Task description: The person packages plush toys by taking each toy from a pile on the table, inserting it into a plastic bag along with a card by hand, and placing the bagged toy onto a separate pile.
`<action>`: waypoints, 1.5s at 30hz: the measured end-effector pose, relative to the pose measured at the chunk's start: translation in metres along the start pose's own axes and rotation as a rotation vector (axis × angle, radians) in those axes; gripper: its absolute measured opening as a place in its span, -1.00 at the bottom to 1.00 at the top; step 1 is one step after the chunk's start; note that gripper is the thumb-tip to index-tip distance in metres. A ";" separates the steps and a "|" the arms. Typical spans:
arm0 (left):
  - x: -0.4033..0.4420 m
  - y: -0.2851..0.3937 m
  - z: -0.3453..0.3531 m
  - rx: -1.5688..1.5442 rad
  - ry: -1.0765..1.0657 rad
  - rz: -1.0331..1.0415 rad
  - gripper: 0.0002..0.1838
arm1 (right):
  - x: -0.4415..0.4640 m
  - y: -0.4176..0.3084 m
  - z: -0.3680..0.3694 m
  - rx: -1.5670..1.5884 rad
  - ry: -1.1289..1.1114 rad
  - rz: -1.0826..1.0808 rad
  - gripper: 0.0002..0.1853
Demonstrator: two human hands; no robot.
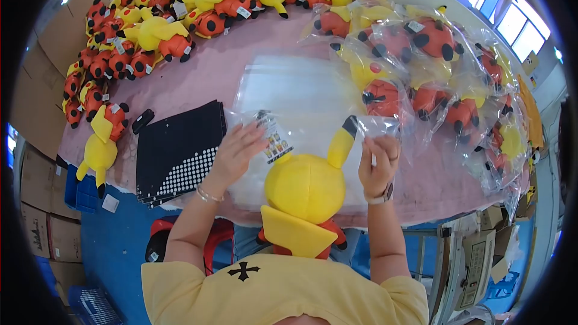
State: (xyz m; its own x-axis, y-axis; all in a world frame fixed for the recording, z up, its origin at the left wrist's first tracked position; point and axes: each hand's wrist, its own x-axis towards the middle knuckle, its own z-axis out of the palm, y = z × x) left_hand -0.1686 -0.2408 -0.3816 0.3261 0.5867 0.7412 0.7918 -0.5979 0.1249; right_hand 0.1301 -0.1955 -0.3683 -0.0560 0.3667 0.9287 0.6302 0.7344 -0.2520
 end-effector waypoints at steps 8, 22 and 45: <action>-0.068 0.033 0.025 -0.075 0.066 -0.187 -0.69 | -0.089 -0.012 -0.013 0.003 -0.192 0.022 -0.79; -0.001 0.018 0.071 -1.242 0.812 -1.112 -0.74 | -0.089 -0.009 -0.005 -0.157 -0.241 0.293 -0.80; 0.002 -0.031 0.060 -1.643 0.901 -1.254 -0.70 | -0.114 0.000 0.001 0.445 -0.029 0.996 -0.85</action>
State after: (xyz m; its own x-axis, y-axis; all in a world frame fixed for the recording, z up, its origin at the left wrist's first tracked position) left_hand -0.1612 -0.1887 -0.4235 -0.4595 0.8716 -0.1708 -0.7871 -0.3105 0.5330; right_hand 0.1356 -0.2362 -0.4742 0.3024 0.9204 0.2479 0.0669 0.2389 -0.9687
